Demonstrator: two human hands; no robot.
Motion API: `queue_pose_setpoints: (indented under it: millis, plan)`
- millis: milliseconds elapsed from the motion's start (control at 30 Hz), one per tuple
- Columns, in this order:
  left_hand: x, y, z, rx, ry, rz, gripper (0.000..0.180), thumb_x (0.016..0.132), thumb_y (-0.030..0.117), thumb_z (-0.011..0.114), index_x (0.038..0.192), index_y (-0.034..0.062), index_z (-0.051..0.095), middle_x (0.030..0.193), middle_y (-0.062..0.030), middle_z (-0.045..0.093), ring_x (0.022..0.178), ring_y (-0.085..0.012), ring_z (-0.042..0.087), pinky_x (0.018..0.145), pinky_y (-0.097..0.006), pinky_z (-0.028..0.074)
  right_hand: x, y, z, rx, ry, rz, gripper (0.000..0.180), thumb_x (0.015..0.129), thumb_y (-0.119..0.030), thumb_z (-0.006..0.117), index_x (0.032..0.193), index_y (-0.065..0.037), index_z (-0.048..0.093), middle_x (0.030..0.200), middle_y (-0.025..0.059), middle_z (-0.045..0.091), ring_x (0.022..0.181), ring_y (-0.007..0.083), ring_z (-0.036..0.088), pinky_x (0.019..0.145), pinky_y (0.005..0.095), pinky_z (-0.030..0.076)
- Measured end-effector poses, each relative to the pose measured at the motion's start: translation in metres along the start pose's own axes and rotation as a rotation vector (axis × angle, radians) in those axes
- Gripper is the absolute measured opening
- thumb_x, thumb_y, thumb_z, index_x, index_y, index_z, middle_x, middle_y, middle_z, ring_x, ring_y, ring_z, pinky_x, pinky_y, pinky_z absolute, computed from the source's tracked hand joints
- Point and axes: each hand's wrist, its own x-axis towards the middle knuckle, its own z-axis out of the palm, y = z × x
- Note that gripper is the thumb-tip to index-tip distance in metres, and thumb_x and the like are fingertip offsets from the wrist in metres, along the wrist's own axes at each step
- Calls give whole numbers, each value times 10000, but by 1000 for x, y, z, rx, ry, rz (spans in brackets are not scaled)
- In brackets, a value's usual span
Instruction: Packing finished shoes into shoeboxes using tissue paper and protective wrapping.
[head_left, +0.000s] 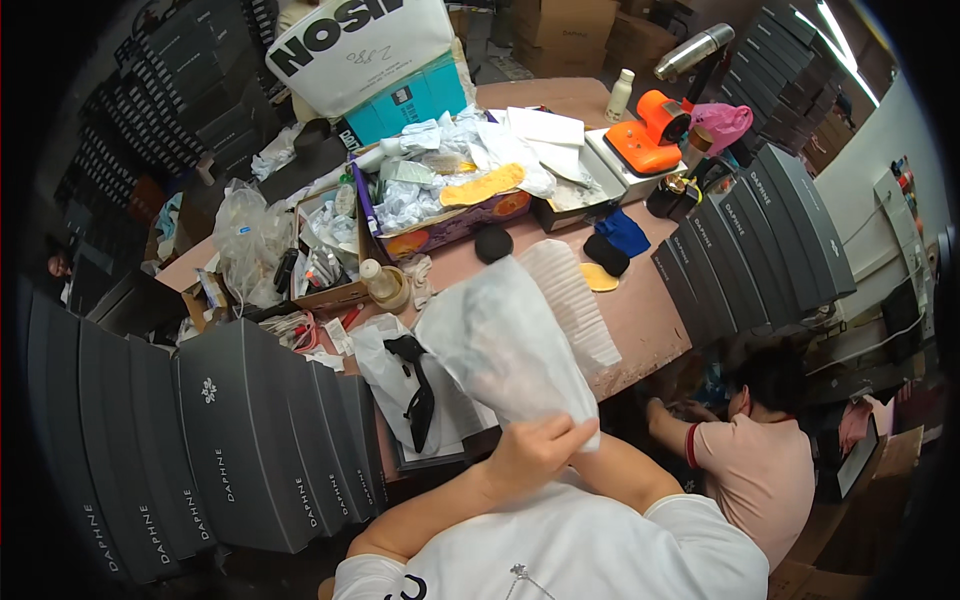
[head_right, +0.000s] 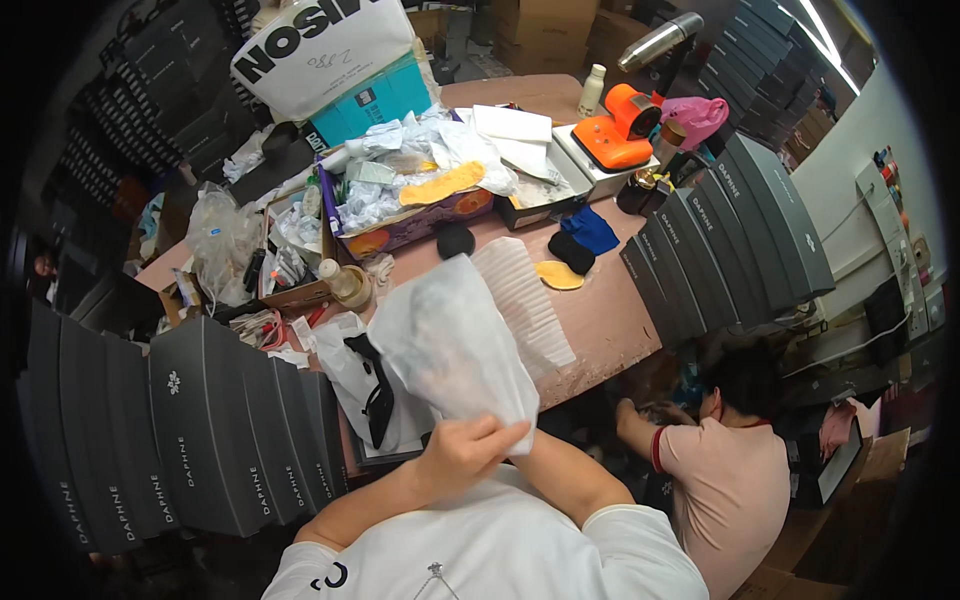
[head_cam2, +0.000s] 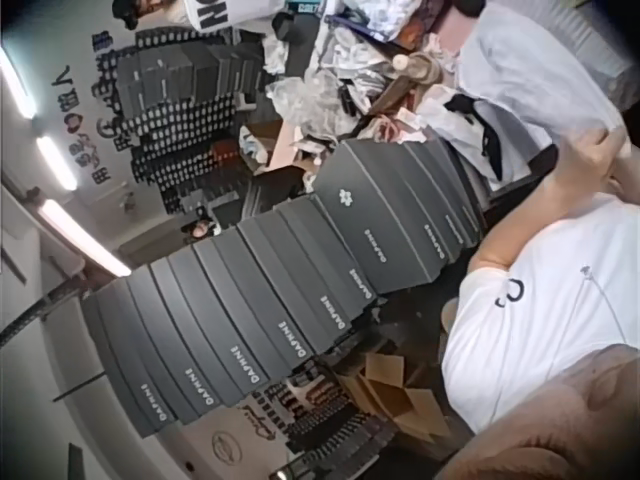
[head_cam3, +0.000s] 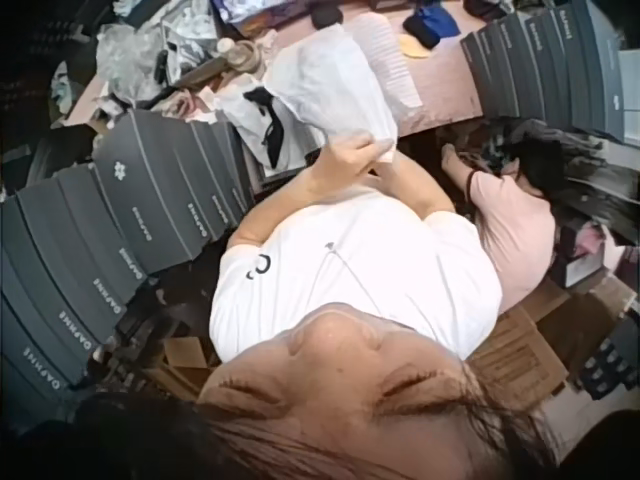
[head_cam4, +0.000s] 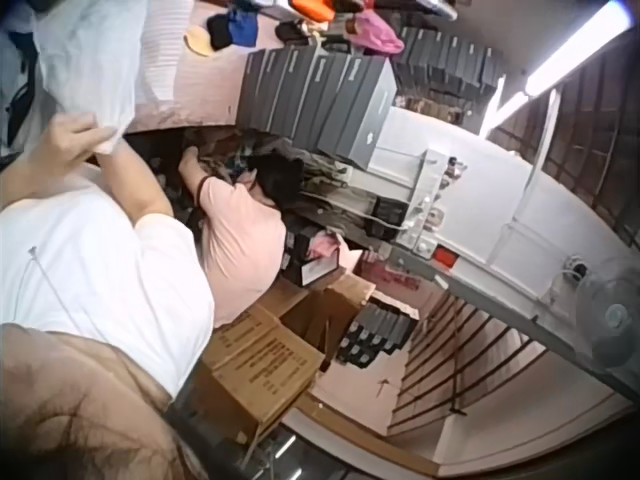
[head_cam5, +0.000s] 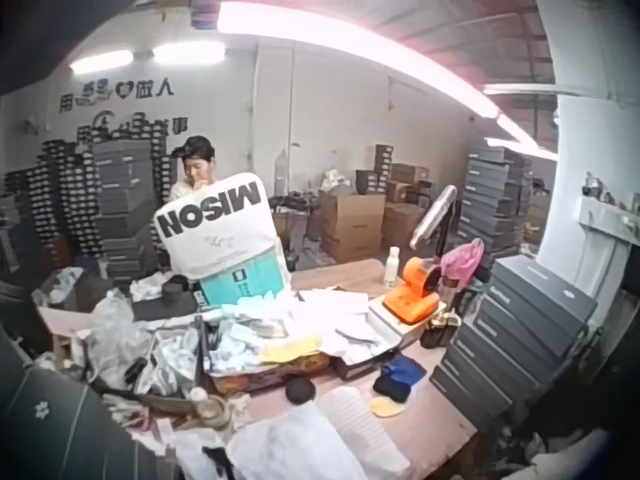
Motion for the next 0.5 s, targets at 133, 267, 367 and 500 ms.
queue_pose_setpoints:
  millis: [133, 267, 367, 500]
  plan:
    - [-25, 12, 19, -396, -70, -189, 355, 758, 30, 684, 1105, 34, 613, 873, -109, 593, 722, -243, 607, 643, -315, 503, 6, 12, 6, -245, 64, -78, 567, 896, -329, 535, 1364, -79, 334, 1260, 177, 500, 1106, 260, 535, 879, 370, 463]
    - [-67, -5, -10, -46, 410, -221, 644, 772, 211, 750, 1281, -32, 439, 1243, -189, 506, 1119, -332, 514, 959, -404, 412, -8, 32, 19, -335, 38, -93, 601, 902, -371, 532, 1396, -121, 300, 1297, 169, 476, 1141, 273, 510, 911, 377, 441]
    - [-92, -50, -26, -1241, 848, -845, 632, 882, 263, 634, 1381, 40, 317, 1385, -89, 390, 1261, -254, 387, 1059, -404, 308, -38, 51, 31, -308, -145, -56, 626, 906, -402, 529, 1421, -152, 275, 1324, 163, 457, 1168, 283, 492, 935, 382, 424]
    - [-106, -91, -23, -1436, 1136, -1035, 482, 849, 195, 636, 1263, 13, 471, 1219, -85, 559, 1118, -241, 541, 961, -403, 453, -60, 92, 12, -125, -383, 216, 661, 911, -443, 525, 1453, -193, 241, 1361, 155, 432, 1203, 296, 467, 967, 390, 402]
